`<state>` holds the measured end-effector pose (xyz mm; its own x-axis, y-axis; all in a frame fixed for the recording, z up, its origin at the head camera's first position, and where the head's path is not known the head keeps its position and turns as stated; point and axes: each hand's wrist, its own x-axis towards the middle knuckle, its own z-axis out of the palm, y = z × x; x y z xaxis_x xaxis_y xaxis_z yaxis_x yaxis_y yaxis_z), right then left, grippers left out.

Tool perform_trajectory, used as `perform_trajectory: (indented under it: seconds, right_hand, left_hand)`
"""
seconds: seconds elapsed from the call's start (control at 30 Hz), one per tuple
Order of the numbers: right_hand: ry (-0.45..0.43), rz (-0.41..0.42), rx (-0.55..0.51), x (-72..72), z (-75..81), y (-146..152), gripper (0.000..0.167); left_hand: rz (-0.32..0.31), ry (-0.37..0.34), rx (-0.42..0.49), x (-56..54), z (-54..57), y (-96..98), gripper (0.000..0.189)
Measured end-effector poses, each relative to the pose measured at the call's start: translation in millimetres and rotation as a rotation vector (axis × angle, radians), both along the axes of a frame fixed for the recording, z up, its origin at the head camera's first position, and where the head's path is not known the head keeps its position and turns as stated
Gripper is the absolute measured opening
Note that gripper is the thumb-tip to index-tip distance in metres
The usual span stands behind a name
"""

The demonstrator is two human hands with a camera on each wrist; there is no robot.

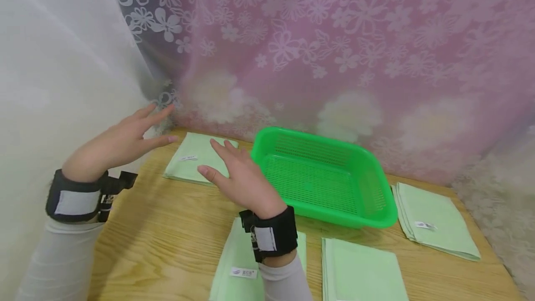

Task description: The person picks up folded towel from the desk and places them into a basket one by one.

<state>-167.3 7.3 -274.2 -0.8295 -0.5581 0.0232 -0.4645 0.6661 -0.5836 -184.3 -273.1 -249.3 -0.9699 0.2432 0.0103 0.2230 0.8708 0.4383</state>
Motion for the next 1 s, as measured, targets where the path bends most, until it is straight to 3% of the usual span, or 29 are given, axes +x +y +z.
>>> perform_trajectory:
  seconds: [0.23, 0.37, 0.67, 0.77, 1.0]
  right_hand:
    - [0.058, -0.042, -0.063, -22.8, 4.5, 0, 0.070]
    - [0.061, -0.068, -0.079, -27.6, 6.0, -3, 0.071]
    - [0.130, -0.060, -0.091, -30.0, -8.9, -27, 0.067]
    - [0.124, -0.059, -0.089, -39.6, -20.2, -36, 0.064]
    - [0.046, -0.076, -0.004, -64.2, -59.9, -54, 0.060]
  left_hand:
    - [0.041, 0.015, 0.008, -10.5, -0.6, -4.2, 0.083]
    - [0.059, -0.013, 0.030, -13.1, -3.8, -5.8, 0.084]
    - [0.005, 0.007, 0.072, -29.5, -16.7, 3.4, 0.077]
    - [-0.004, 0.009, 0.073, -40.8, -27.5, 4.6, 0.075]
    - [0.007, -0.068, 0.021, -71.4, -73.0, -3.1, 0.076]
